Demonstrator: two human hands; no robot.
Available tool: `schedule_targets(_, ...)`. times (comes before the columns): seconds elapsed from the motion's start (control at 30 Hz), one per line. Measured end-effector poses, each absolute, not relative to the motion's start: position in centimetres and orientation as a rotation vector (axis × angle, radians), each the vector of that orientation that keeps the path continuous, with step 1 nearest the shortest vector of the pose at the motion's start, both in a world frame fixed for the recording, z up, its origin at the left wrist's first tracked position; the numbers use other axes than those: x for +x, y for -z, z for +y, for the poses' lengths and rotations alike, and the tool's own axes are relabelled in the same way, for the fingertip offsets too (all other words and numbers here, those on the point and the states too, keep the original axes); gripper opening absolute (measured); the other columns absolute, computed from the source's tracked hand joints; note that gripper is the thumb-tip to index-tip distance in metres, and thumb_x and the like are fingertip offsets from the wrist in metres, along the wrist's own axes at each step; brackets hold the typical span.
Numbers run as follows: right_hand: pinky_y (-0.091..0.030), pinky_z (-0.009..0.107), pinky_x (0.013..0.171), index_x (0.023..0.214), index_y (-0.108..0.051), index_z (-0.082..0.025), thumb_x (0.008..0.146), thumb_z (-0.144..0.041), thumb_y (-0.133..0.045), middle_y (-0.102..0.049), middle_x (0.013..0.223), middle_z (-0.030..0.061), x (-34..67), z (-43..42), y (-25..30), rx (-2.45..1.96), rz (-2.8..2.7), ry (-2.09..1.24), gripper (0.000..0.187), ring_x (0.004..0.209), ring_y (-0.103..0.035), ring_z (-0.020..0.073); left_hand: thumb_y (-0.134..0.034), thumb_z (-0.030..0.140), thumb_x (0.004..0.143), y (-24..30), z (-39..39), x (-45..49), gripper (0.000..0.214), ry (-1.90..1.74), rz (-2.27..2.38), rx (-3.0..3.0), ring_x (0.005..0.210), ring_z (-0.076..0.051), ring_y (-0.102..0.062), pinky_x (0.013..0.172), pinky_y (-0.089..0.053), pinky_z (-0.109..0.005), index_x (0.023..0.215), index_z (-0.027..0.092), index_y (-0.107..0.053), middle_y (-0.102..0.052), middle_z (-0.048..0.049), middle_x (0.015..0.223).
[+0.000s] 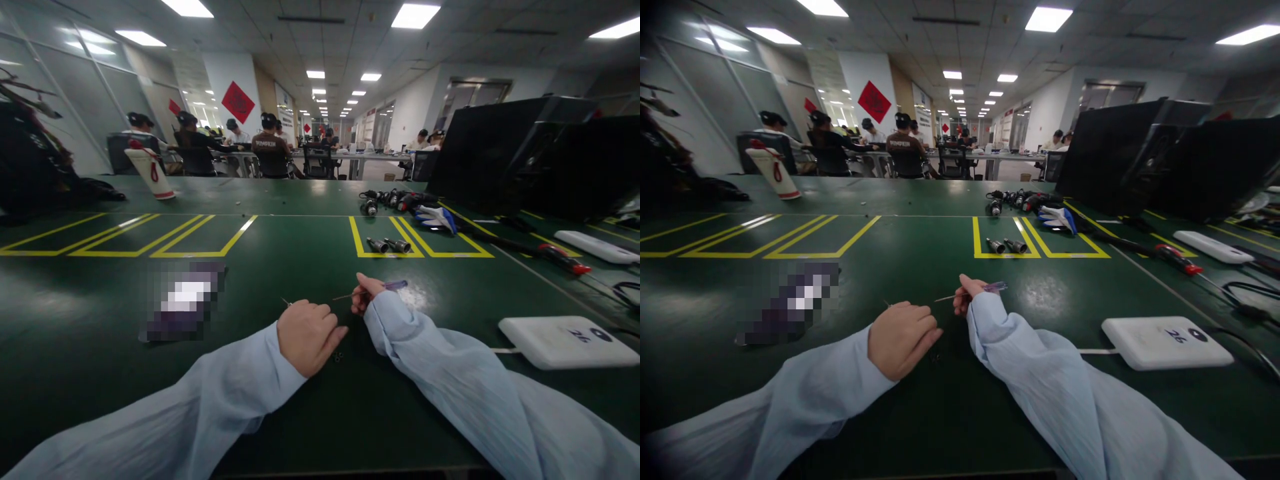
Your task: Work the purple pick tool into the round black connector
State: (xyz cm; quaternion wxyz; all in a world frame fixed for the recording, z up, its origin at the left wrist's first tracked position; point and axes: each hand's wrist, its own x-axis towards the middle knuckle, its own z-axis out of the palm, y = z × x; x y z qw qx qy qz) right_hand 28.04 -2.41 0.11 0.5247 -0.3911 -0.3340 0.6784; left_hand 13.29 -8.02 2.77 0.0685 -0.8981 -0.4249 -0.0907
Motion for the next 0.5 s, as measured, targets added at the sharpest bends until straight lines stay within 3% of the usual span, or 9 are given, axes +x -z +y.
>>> schedule_targets(0.27, -0.026, 0.018, 0.026, 0.035, -0.044, -0.016, 0.068, -0.043, -0.055, -0.040, 0.023, -0.0035, 28.0, -3.4, 0.0, -0.993, -1.292, -1.493, 0.044, 0.021, -0.037, 0.0068, -0.021, 0.034, 0.084, -2.6, -6.8, 12.0, 0.044, 0.426, -1.510, -2.849, 0.052, -0.012, -0.047, 0.052, -0.034, -0.026, 0.062, 0.015, -0.054, -0.051, -0.0021, 0.059)
schedule_targets(0.5, -0.021, 0.017, 0.025, 0.037, -0.043, -0.017, 0.069, -0.046, -0.052, -0.037, 0.023, -0.0056, 27.7, -4.3, -0.1, -1.060, -1.483, -1.454, 0.045, 0.021, -0.032, 0.0044, -0.046, 0.046, 0.069, -2.5, -6.6, 11.6, 0.032, 0.413, -1.580, -2.962, 0.058, -0.014, -0.049, 0.053, -0.038, -0.025, 0.072, 0.016, -0.055, -0.053, -0.0018, 0.066)
